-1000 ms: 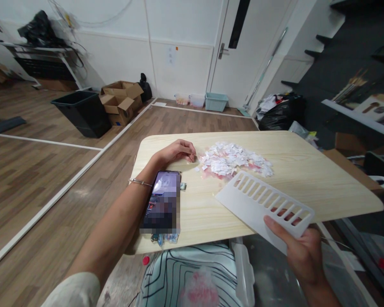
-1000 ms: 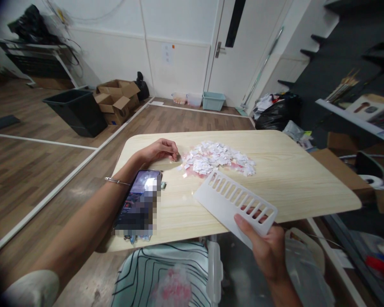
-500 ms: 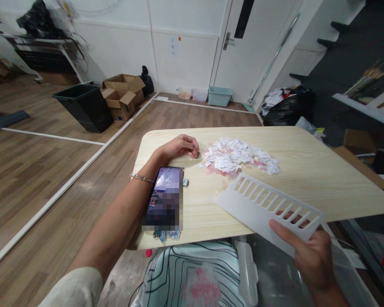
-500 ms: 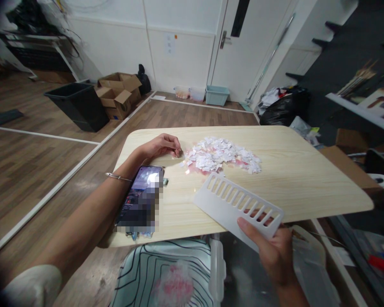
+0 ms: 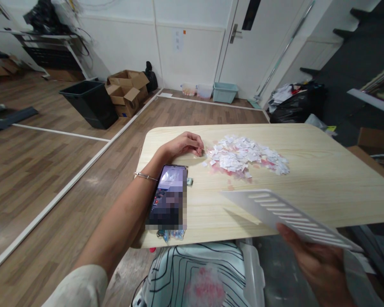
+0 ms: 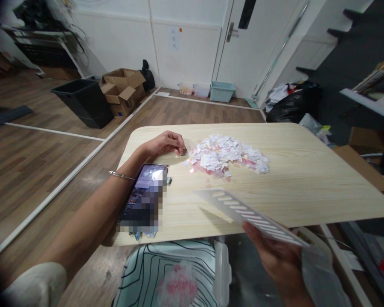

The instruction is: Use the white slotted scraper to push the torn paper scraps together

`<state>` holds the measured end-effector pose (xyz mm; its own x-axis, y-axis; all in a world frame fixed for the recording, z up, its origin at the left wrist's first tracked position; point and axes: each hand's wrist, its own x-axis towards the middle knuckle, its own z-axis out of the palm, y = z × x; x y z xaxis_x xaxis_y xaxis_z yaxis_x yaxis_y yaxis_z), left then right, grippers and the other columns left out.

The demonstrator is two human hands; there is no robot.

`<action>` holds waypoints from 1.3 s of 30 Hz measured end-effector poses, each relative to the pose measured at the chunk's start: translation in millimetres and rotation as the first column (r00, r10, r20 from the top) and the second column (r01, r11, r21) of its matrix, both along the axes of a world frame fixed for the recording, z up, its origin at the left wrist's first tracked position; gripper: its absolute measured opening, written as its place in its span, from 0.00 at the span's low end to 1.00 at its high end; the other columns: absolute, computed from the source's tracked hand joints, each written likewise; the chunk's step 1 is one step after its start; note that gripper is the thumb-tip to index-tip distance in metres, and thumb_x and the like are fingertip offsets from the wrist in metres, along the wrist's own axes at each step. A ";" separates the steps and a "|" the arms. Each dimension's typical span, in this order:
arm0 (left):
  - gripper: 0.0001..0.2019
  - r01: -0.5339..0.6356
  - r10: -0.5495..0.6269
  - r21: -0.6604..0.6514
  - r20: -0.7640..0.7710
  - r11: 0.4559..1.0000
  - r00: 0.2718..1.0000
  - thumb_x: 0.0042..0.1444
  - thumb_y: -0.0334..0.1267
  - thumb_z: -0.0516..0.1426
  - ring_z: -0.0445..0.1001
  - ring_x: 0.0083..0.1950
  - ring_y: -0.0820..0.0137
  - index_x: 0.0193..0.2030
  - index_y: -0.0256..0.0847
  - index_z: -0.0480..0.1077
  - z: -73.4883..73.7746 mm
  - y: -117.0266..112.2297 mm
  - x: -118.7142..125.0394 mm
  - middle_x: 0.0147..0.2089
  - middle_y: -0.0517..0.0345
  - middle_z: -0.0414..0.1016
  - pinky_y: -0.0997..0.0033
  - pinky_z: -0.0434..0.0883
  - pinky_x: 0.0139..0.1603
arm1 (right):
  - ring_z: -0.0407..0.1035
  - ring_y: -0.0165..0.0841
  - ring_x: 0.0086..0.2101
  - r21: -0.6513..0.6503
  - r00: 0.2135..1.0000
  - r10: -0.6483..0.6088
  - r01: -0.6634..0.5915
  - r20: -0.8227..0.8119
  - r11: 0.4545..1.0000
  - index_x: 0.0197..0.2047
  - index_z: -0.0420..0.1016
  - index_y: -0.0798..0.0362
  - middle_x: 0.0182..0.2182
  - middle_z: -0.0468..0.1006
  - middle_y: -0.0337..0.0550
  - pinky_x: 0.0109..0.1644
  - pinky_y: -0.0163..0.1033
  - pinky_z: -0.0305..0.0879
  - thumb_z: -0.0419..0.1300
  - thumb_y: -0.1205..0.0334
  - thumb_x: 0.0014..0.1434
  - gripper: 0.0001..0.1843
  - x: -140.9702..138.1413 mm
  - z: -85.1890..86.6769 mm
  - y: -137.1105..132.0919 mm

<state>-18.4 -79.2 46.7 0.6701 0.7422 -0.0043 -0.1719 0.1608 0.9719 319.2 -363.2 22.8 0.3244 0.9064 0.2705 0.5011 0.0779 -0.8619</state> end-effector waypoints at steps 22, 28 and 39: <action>0.02 0.029 -0.030 -0.041 -0.005 0.999 1.000 0.53 0.27 0.67 0.82 0.31 0.71 0.32 0.29 0.80 -5.3 6.1 0.5 0.30 0.47 0.84 0.72 0.78 0.37 | 0.89 0.46 0.48 0.134 0.902 0.407 -0.425 0.144 0.895 0.50 0.93 0.41 0.47 0.93 0.49 0.59 0.49 0.85 0.67 0.54 0.71 0.11 -40.4 23.8 2.4; 0.03 0.038 -0.038 -0.061 0.000 0.997 0.999 0.50 0.27 0.68 0.83 0.31 0.70 0.32 0.29 0.81 -7.7 8.7 -0.2 0.30 0.47 0.84 0.74 0.79 0.36 | 0.89 0.46 0.47 0.106 0.896 0.426 -0.439 0.126 0.892 0.50 0.93 0.39 0.47 0.93 0.49 0.59 0.48 0.85 0.68 0.53 0.71 0.11 -33.1 27.4 7.8; 0.03 0.010 -0.010 -0.016 -0.006 1.000 1.000 0.52 0.29 0.68 0.83 0.32 0.71 0.32 0.30 0.81 -5.3 2.0 -2.8 0.31 0.48 0.85 0.74 0.78 0.37 | 0.90 0.46 0.46 0.019 0.808 0.553 -0.568 0.203 0.823 0.52 0.93 0.40 0.48 0.94 0.48 0.55 0.45 0.87 0.66 0.51 0.71 0.14 -11.7 29.4 21.0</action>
